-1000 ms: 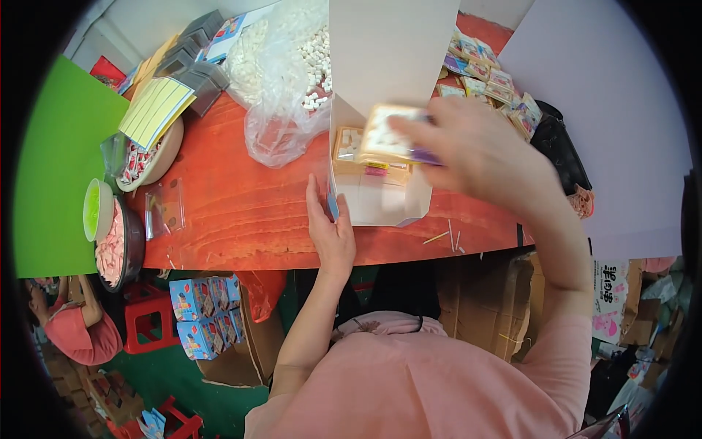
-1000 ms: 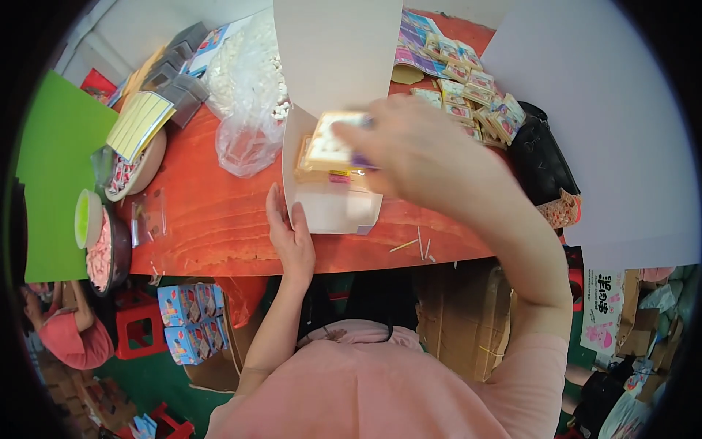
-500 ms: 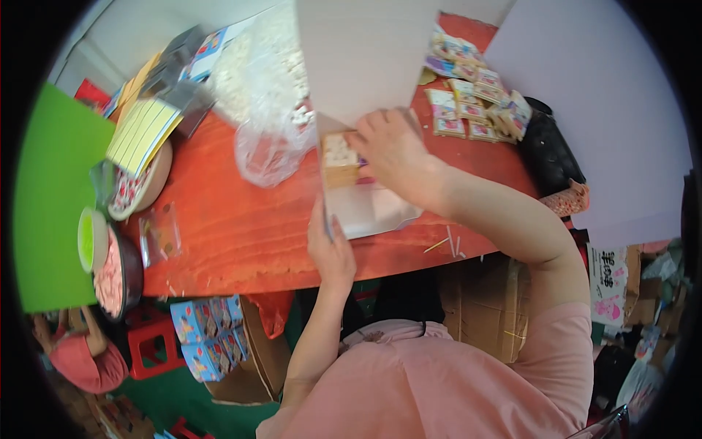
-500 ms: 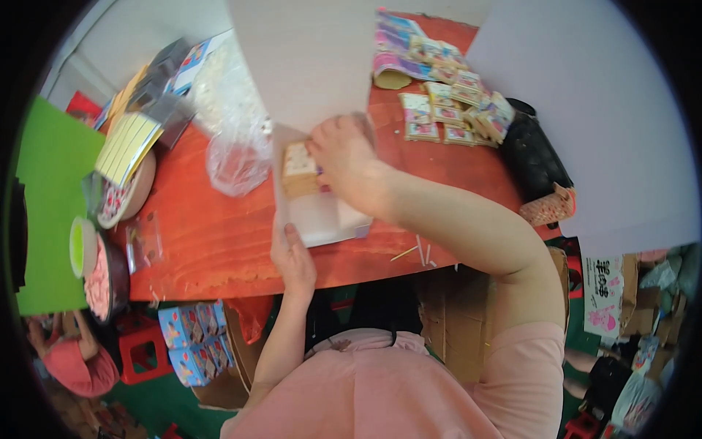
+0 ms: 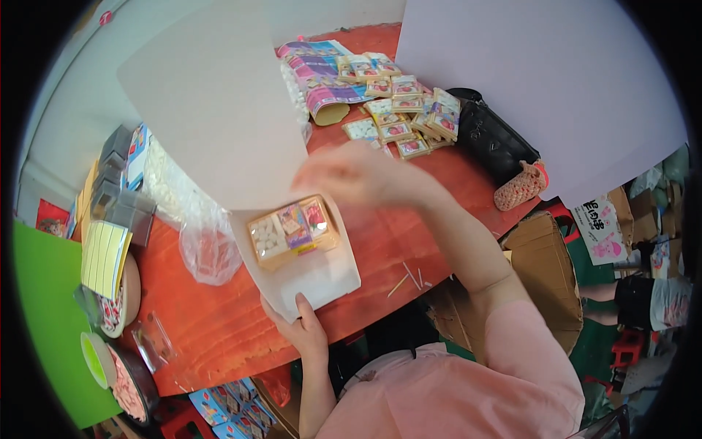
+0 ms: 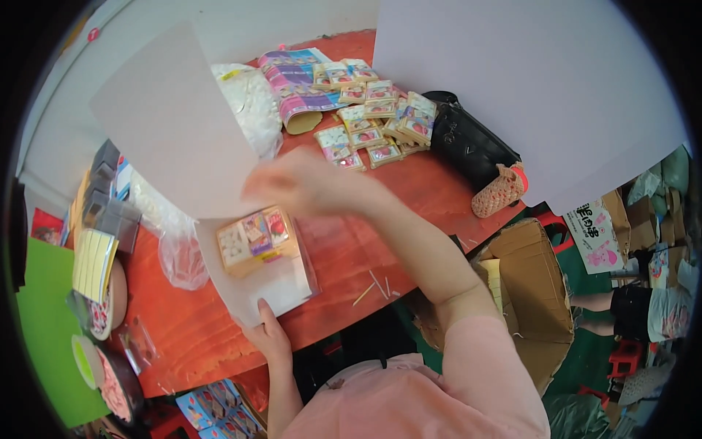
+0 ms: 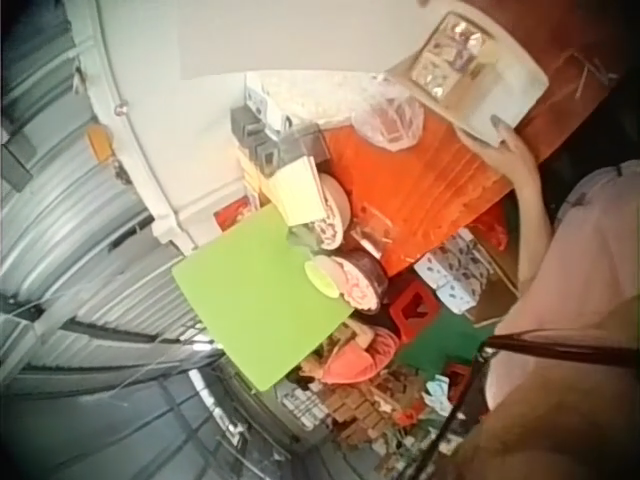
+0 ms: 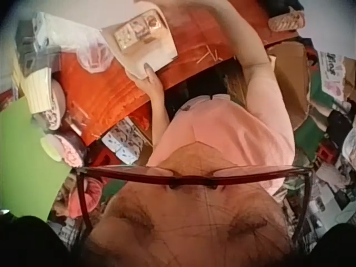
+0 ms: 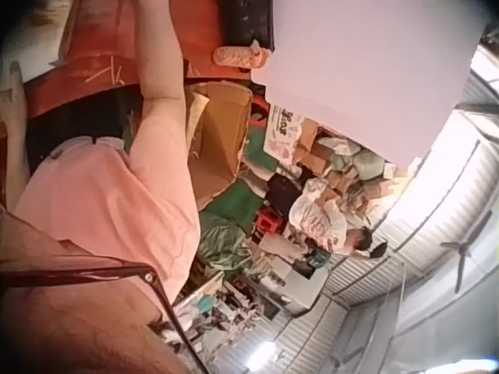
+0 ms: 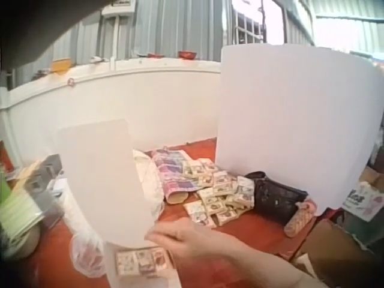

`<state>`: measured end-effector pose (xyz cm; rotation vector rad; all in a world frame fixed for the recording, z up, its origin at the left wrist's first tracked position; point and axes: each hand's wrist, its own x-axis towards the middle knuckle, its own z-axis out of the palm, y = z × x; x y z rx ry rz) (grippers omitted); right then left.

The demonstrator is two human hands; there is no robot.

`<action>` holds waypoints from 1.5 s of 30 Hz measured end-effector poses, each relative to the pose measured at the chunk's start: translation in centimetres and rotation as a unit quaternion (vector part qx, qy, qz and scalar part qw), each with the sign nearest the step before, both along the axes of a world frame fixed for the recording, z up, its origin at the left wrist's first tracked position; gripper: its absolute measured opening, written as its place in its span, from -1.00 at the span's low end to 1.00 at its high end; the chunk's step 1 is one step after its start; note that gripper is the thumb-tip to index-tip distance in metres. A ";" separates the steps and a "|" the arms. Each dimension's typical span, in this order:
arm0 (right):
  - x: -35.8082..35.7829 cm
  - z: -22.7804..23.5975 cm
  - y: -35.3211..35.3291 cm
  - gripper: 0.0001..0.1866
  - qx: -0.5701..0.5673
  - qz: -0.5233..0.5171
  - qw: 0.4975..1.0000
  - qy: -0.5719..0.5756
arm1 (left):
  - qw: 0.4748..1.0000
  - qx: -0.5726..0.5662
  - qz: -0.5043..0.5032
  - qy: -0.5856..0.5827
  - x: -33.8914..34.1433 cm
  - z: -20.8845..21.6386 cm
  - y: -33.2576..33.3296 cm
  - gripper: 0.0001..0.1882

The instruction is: Fold small toy boxes, fill them with packets of toy components, and place the finished boxes into a larger shipping container.

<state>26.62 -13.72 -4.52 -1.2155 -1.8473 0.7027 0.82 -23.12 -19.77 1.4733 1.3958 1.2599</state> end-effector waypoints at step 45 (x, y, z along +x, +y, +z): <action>-2.6 5.9 -4.6 -0.39 0.072 0.009 0.938 -0.338 | 0.993 0.098 -0.044 0.037 -0.7 -1.6 0.6 -0.38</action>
